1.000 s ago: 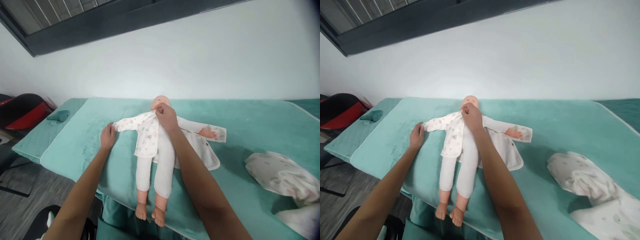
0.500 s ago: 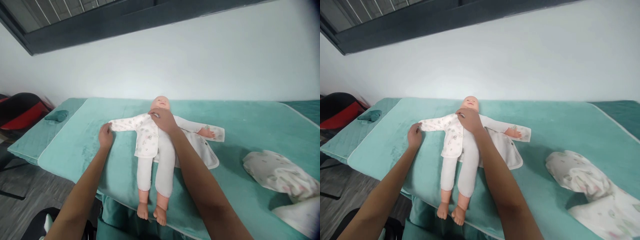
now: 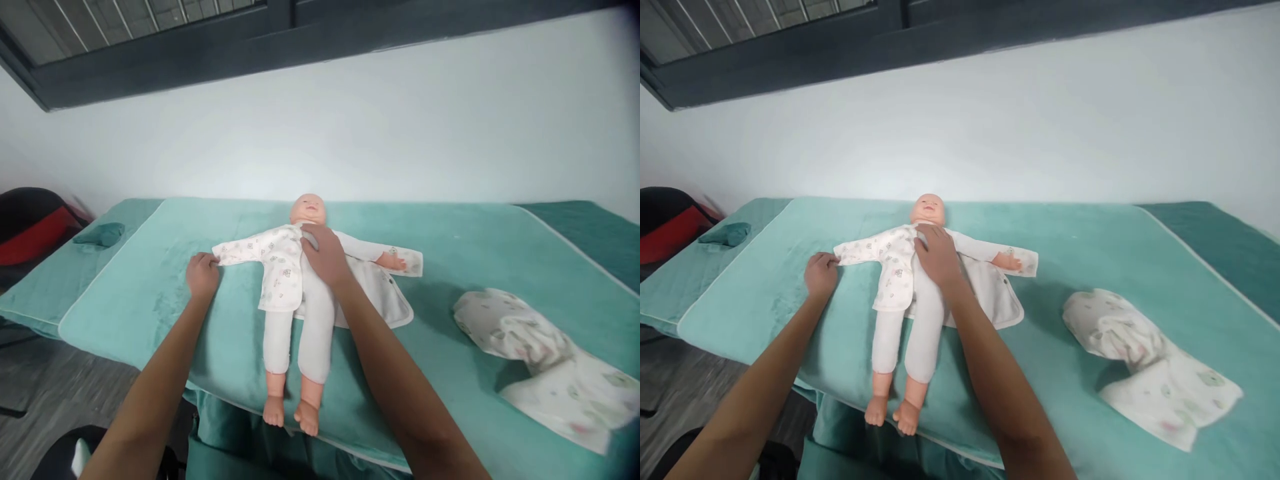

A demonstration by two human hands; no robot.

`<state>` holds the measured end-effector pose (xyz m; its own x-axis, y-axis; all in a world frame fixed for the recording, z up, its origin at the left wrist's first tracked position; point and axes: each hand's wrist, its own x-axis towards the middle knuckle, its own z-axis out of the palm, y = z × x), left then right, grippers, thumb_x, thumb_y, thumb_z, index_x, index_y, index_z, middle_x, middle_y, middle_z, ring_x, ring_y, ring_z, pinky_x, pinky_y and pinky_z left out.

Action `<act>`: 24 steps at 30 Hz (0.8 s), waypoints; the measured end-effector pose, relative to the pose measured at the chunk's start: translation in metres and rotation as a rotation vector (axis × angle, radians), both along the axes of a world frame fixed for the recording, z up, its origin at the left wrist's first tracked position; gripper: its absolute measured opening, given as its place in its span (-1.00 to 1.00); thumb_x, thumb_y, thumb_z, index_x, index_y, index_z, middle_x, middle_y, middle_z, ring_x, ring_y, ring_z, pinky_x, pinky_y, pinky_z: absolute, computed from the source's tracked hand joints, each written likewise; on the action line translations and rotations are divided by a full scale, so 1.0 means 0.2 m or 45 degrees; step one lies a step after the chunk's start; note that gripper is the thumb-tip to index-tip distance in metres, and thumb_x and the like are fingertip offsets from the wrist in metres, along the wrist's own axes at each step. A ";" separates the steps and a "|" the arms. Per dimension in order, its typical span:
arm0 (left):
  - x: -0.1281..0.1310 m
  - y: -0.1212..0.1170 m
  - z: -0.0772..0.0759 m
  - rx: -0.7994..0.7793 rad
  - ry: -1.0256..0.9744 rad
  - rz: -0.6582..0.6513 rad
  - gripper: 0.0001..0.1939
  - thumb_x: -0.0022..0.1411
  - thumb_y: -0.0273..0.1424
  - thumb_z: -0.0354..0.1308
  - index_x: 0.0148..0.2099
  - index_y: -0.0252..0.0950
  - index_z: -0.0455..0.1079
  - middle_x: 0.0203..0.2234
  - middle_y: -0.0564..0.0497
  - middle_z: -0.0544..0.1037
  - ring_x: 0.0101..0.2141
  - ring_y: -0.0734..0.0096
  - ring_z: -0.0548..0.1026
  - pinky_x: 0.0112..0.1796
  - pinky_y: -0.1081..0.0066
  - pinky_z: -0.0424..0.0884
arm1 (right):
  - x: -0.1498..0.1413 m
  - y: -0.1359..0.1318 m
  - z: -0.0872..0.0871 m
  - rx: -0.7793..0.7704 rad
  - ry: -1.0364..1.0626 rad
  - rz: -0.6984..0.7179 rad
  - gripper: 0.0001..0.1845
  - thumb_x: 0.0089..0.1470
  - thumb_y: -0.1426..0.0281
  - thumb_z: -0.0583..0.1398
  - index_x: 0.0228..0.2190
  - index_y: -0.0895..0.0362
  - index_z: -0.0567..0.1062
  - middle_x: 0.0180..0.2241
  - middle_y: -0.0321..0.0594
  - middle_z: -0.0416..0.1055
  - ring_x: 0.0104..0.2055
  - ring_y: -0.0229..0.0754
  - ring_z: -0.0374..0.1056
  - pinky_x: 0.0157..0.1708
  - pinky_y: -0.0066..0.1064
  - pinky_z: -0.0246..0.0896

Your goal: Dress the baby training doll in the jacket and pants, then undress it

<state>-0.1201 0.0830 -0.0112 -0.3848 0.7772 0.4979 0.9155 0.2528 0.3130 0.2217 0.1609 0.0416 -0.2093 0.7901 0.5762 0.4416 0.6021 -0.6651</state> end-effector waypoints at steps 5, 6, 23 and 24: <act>-0.02 -0.03 0.01 0.057 0.058 -0.041 -0.75 0.21 -0.57 -0.03 -0.33 -0.22 0.45 -0.18 -0.13 0.58 -0.06 0.07 0.47 -0.07 0.19 0.36 | 0.36 0.02 -0.17 0.016 0.014 -0.437 -0.63 0.18 0.35 0.08 -0.02 0.12 0.51 0.02 0.01 0.52 0.11 0.08 0.36 0.18 -0.01 0.20; -0.01 -0.03 0.02 0.061 0.062 -0.066 -0.75 0.20 -0.58 -0.03 -0.32 -0.22 0.44 -0.18 -0.13 0.58 -0.06 0.07 0.47 -0.05 0.18 0.36 | 0.46 0.03 -0.20 -0.006 -0.024 -0.545 -0.61 0.15 0.36 0.09 -0.03 0.14 0.52 0.01 0.04 0.51 0.11 0.10 0.35 0.17 -0.01 0.20; 1.34 0.38 0.50 -0.408 0.345 -1.020 -0.66 0.46 -0.33 -0.03 0.19 -0.25 0.37 0.19 -0.14 0.49 0.21 0.11 0.38 0.24 0.09 0.18 | 0.84 0.07 -0.29 -0.524 0.441 -0.844 -0.62 0.01 0.47 0.06 -0.11 0.10 0.45 -0.24 -0.18 0.61 -0.18 -0.10 0.48 -0.17 -0.27 0.34; 1.35 0.40 0.51 -0.448 0.374 -1.039 -0.64 0.46 -0.32 -0.02 0.22 -0.27 0.34 0.20 -0.15 0.47 0.22 0.11 0.36 0.23 0.11 0.19 | 0.85 0.09 -0.29 -0.547 0.571 -0.824 -0.63 -0.03 0.48 0.09 -0.13 0.10 0.44 -0.27 -0.20 0.61 -0.21 -0.11 0.49 -0.20 -0.28 0.36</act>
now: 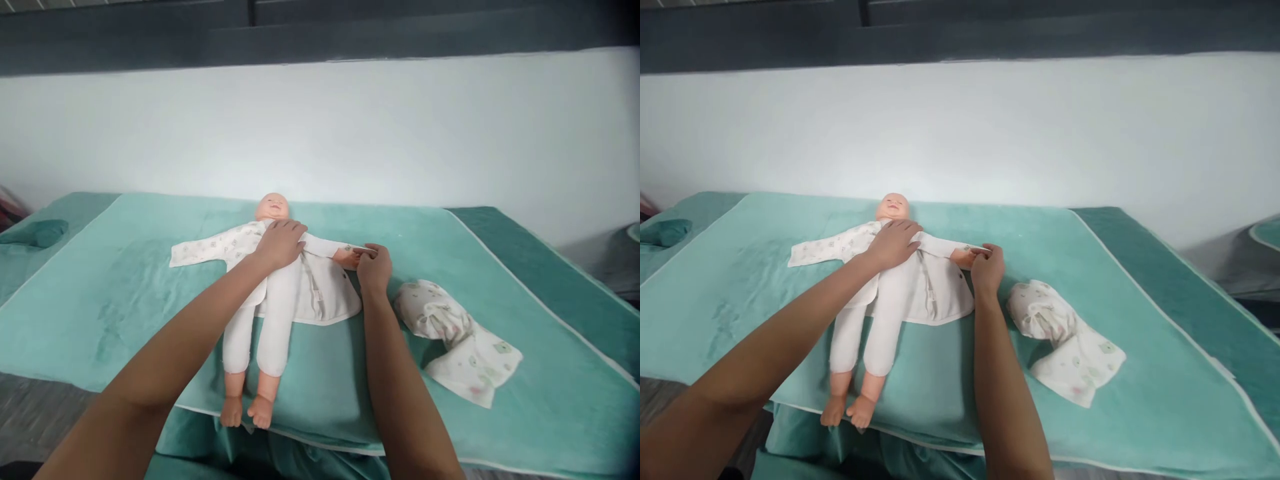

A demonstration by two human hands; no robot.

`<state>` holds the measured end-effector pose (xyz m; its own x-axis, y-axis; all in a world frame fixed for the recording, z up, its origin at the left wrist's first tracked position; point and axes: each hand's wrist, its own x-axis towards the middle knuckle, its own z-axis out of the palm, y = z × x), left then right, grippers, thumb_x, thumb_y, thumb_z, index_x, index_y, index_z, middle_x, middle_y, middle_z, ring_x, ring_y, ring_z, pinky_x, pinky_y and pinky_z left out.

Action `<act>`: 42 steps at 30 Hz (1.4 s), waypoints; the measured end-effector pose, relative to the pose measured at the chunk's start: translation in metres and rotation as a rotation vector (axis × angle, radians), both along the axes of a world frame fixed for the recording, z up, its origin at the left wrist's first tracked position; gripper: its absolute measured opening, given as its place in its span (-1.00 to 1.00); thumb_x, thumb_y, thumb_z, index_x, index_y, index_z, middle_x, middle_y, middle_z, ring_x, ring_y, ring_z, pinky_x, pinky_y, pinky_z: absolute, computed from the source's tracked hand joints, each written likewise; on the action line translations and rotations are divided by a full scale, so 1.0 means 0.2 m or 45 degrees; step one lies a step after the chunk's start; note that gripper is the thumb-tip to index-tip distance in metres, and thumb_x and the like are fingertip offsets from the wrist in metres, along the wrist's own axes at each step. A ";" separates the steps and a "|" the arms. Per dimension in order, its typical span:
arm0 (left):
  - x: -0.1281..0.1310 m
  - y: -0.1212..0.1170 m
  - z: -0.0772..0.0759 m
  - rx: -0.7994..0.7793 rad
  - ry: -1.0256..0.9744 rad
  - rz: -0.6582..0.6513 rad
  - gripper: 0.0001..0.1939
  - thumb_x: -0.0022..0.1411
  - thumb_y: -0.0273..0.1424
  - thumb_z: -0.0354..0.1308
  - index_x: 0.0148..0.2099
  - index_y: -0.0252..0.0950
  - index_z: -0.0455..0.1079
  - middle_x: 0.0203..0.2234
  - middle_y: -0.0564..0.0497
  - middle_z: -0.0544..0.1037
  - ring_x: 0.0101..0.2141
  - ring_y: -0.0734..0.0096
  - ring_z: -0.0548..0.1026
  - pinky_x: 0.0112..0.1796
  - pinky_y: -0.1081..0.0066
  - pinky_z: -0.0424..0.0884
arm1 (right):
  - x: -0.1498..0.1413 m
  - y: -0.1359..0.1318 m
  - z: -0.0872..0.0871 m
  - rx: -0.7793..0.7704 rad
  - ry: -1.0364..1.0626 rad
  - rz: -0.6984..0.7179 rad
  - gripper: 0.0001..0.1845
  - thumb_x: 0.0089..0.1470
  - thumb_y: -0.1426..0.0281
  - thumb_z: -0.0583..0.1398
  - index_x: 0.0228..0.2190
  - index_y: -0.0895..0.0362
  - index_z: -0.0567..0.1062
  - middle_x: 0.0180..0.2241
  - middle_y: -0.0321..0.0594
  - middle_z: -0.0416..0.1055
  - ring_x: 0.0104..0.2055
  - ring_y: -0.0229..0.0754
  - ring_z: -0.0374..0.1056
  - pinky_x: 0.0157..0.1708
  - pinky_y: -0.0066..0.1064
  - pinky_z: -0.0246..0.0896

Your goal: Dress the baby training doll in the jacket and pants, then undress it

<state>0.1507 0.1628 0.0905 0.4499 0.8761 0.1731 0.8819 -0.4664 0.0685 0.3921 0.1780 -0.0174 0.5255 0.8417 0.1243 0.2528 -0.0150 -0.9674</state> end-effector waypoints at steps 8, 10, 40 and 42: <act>0.16 0.13 0.02 -0.081 0.391 -0.146 -0.52 0.34 -0.37 0.17 0.26 -0.30 0.26 0.14 -0.25 0.48 0.11 -0.02 0.44 0.04 0.05 0.30 | -0.04 0.02 0.08 0.209 0.958 0.408 -0.68 -0.18 0.40 0.34 -0.28 0.09 0.49 -0.27 -0.22 0.58 -0.25 -0.22 0.50 -0.31 -0.44 0.42; 0.17 0.16 0.02 -0.095 0.415 -0.152 -0.56 0.36 -0.42 0.13 0.25 -0.30 0.26 0.10 -0.24 0.49 0.07 0.01 0.46 -0.03 0.10 0.34 | -0.07 0.01 0.10 0.187 0.803 0.437 -0.66 -0.16 0.36 0.32 -0.24 0.09 0.51 -0.23 -0.20 0.59 -0.22 -0.19 0.50 -0.29 -0.42 0.40; 0.05 0.21 0.00 0.056 0.486 0.119 -0.70 0.26 -0.47 0.13 0.01 -0.21 0.52 -0.05 -0.30 0.54 0.04 -0.20 0.41 0.00 -0.19 0.25 | -0.14 -0.17 0.20 0.370 1.006 0.467 -0.51 0.05 0.02 0.35 -0.41 0.01 0.20 -0.52 -0.50 0.20 -0.52 -0.31 0.19 -0.43 -0.43 0.27; 0.06 0.24 -0.05 0.109 0.493 0.198 -0.73 0.25 -0.40 0.17 0.00 -0.22 0.53 -0.06 -0.32 0.54 0.06 -0.28 0.39 -0.01 -0.25 0.25 | -0.16 -0.20 0.21 0.409 1.051 0.524 -0.51 0.06 0.06 0.36 -0.43 0.02 0.20 -0.52 -0.49 0.19 -0.52 -0.33 0.17 -0.44 -0.45 0.24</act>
<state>0.1629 0.2098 0.0810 0.3597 0.9284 0.0928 0.8952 -0.3154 -0.3149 0.3610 0.1376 0.0252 0.2231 0.9692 0.1046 -0.5796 0.2181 -0.7852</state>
